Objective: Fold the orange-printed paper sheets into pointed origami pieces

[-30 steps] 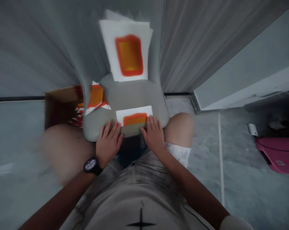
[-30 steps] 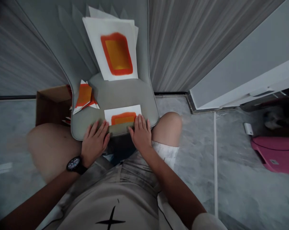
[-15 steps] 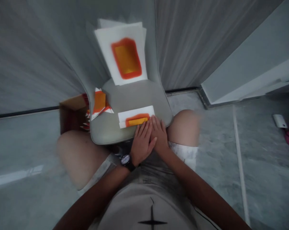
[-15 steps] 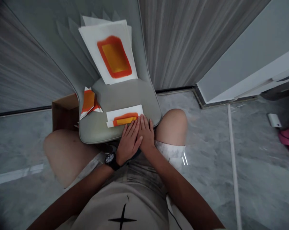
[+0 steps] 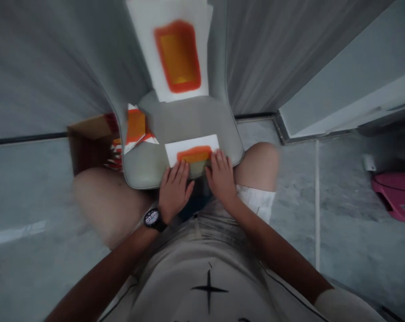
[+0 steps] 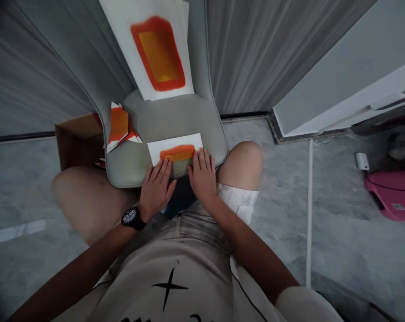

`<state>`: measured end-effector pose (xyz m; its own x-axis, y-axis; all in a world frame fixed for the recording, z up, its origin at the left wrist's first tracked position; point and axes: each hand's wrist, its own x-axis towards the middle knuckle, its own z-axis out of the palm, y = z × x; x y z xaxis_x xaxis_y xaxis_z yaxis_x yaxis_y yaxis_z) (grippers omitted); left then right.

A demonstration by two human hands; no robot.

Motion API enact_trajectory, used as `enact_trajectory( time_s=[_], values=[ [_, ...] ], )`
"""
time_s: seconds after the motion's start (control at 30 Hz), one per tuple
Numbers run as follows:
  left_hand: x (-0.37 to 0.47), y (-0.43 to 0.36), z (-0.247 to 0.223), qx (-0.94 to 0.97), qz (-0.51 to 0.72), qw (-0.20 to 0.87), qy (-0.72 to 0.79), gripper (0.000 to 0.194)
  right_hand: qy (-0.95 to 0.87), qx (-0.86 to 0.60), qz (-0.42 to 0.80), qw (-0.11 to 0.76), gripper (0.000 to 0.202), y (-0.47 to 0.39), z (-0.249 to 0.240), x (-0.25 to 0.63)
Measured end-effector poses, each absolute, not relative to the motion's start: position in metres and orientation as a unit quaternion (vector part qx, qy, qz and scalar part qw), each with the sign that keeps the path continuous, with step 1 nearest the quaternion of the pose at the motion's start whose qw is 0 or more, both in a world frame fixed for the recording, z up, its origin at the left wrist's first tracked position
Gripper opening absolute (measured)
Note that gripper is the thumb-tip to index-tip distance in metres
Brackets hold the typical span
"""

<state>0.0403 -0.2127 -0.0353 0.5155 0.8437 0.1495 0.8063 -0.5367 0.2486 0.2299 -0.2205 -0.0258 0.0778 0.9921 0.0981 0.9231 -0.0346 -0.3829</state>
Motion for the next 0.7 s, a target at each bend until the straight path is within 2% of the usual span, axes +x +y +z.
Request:
enact_trajectory(
  time_s=[0.13, 0.23, 0.33, 0.57, 0.7],
  values=[
    [0.040, -0.217, -0.046, 0.865, 0.136, 0.077, 0.477, 0.070, -0.709, -0.642, 0.167, 0.237, 0.046, -0.248, 0.008, 0.184],
    [0.043, -0.220, -0.050, 0.855, 0.145, 0.080, 0.491, 0.073, -0.756, -0.558, 0.250, 0.233, 0.043, -0.269, 0.019, 0.142],
    [0.043, -0.221, -0.051, 0.851, 0.139, 0.090, 0.497, 0.075, -0.760, -0.546, 0.265, 0.234, 0.046, -0.279, 0.014, 0.117],
    [0.041, -0.220, -0.054, 0.857, 0.139, 0.098, 0.487, 0.076, -0.730, -0.544, 0.317, 0.266, 0.033, -0.276, 0.001, 0.115],
    [0.043, -0.220, -0.056, 0.855, 0.141, 0.103, 0.489, 0.075, -0.746, -0.537, 0.301, 0.253, 0.039, -0.279, 0.006, 0.118]
  ],
)
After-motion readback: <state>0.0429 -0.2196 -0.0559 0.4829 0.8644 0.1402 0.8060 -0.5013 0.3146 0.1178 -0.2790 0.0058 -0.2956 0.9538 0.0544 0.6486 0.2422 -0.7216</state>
